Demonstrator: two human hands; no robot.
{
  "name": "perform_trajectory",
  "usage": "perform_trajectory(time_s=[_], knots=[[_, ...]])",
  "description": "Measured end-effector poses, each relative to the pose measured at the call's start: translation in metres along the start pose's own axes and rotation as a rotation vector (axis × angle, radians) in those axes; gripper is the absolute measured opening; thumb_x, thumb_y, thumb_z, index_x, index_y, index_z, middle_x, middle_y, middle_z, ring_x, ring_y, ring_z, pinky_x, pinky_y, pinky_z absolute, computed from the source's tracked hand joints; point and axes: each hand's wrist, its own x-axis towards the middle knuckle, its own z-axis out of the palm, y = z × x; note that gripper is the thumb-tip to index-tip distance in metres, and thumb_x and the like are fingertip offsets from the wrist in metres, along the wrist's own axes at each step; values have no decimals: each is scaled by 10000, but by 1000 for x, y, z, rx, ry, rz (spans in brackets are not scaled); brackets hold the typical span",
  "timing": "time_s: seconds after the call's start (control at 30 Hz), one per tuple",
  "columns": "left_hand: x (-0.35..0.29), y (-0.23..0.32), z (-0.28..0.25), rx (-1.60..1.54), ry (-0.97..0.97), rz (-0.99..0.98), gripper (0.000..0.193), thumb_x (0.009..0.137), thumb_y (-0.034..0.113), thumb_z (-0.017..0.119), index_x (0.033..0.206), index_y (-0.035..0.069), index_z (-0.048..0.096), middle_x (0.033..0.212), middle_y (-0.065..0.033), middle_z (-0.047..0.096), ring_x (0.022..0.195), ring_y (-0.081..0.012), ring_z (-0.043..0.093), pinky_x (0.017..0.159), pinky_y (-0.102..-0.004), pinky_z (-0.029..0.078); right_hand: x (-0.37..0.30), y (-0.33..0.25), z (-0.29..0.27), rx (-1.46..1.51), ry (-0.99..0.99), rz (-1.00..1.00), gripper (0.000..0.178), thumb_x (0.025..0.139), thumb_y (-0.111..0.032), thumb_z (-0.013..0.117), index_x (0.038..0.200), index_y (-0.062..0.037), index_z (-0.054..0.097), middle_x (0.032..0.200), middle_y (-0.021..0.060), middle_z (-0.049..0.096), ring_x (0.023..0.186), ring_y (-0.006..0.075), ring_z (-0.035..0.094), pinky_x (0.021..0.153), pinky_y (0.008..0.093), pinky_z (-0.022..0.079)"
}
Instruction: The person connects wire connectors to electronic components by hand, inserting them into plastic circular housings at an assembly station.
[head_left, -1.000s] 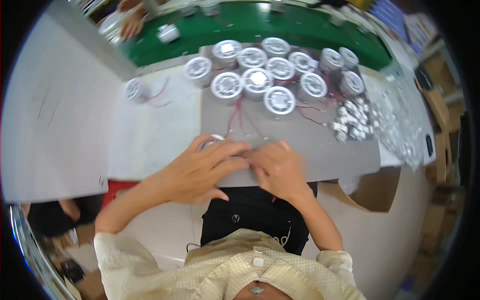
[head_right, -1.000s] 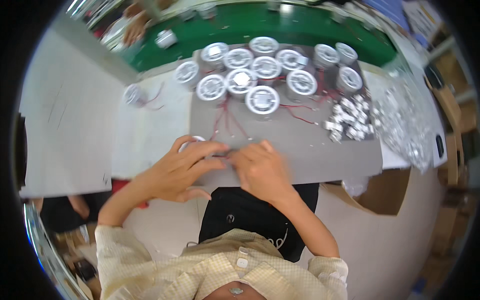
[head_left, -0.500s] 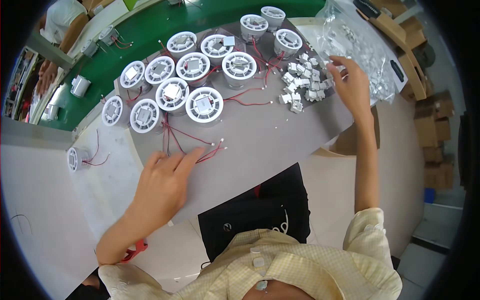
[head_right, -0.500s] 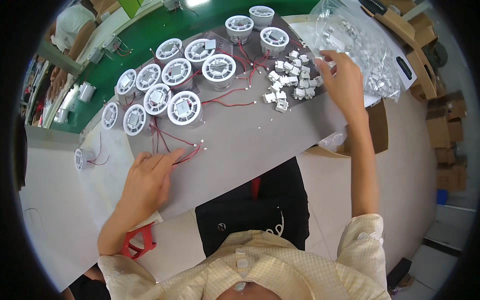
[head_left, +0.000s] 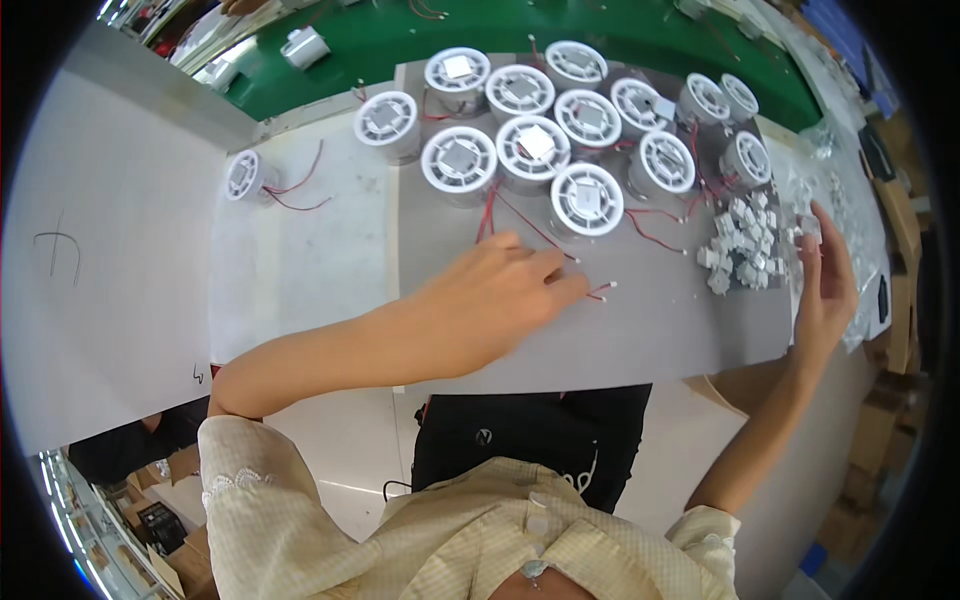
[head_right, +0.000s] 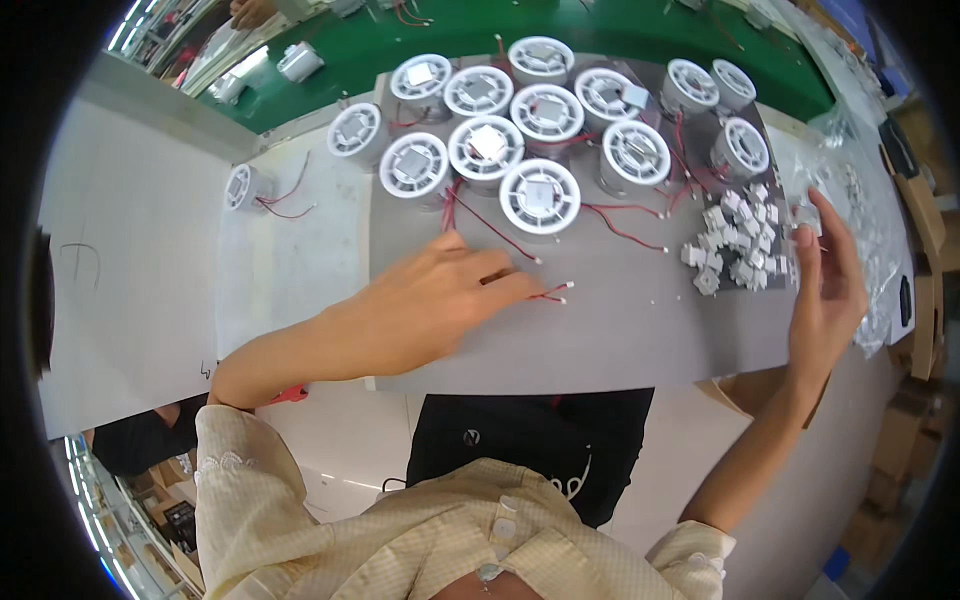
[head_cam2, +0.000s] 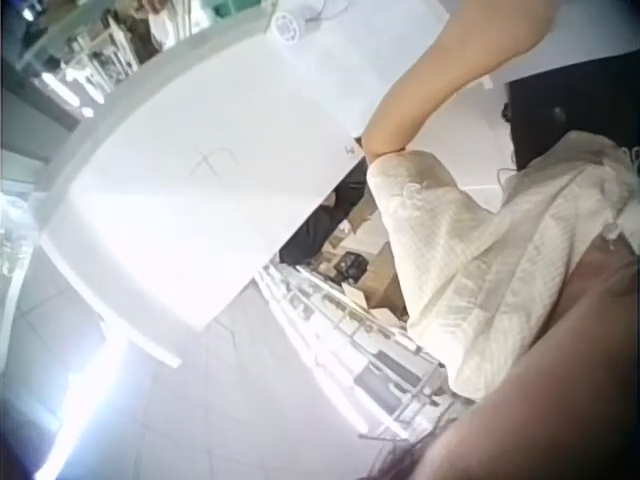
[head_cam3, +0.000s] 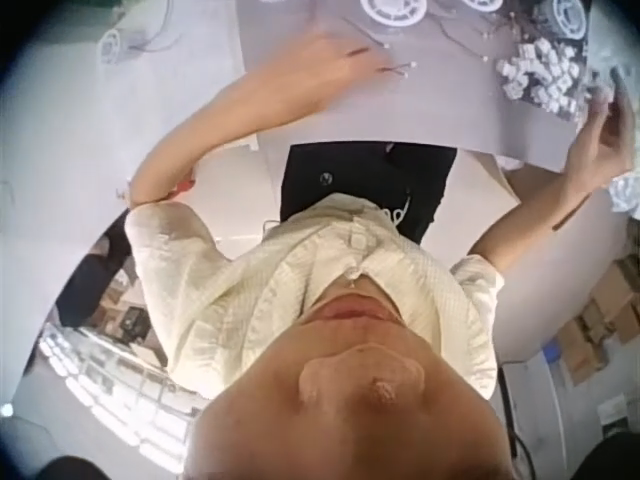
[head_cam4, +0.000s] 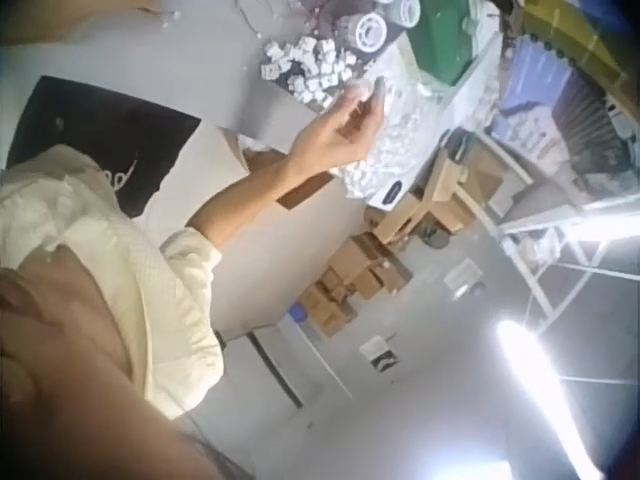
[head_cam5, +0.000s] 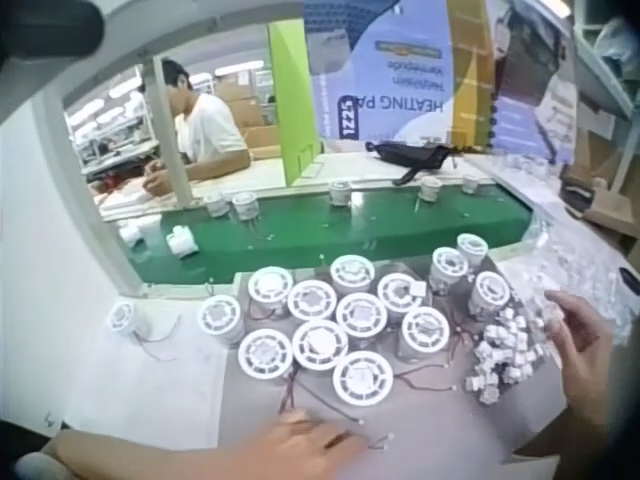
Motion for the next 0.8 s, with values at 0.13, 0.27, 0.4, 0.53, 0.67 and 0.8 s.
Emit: perform_trajectory(time_s=[0.13, 0.27, 0.4, 0.53, 0.67, 0.8], knots=[[1, 1, -4, 4, -110, 15, 344, 739, -43, 621, 1077, 20, 627, 1002, -128, 642, 944, -281, 635, 871, -380, 428, -46, -54, 32, 681, -141, 3, 395, 1017, -188, 581, 1337, 43, 586, 1174, 109, 643, 968, 141, 595, 848, 299, 484], [12, 5, -2, -28, 4, -16, 329, 763, -25, 626, 1086, 33, 647, 932, -101, 641, 864, -290, 639, 838, -367, 419, -71, -70, 56, 1205, -240, 262, 461, 958, -158, 649, 1338, 81, 546, 1227, 191, 635, 960, 197, 651, 822, 314, 514], [21, 13, -2, -157, 197, -97, 268, 866, 1, 635, 1114, 86, 691, 873, -81, 658, 765, -265, 580, 707, -358, 417, -78, -68, 59, 1223, -340, 282, 473, 967, -162, 636, 1371, 54, 522, 1284, 167, 579, 997, 188, 602, 822, 263, 476], [19, 14, -2, -125, 174, -122, 267, 879, 22, 641, 1128, 98, 695, 858, -65, 657, 732, -267, 555, 708, -354, 392, -84, -73, 65, 1162, -273, 272, 441, 907, -70, 697, 1303, 77, 573, 1222, 204, 638, 969, 216, 664, 811, 305, 523], [14, 14, 1, -239, 252, -164, 193, 901, 49, 635, 1069, 103, 712, 814, -40, 660, 711, -229, 555, 728, -330, 350, -85, -82, 74, 895, -215, 204, 394, 830, 38, 740, 1211, 48, 639, 1175, 163, 663, 901, 175, 664, 759, 280, 527], [17, 24, -3, -354, 290, -340, 96, 898, 67, 648, 966, 99, 707, 777, -9, 653, 720, -188, 568, 759, -325, 322, -91, -84, 82, 283, -171, -52, 386, 776, 71, 761, 1145, 10, 665, 1132, 113, 676, 792, 133, 630, 696, 267, 520]])
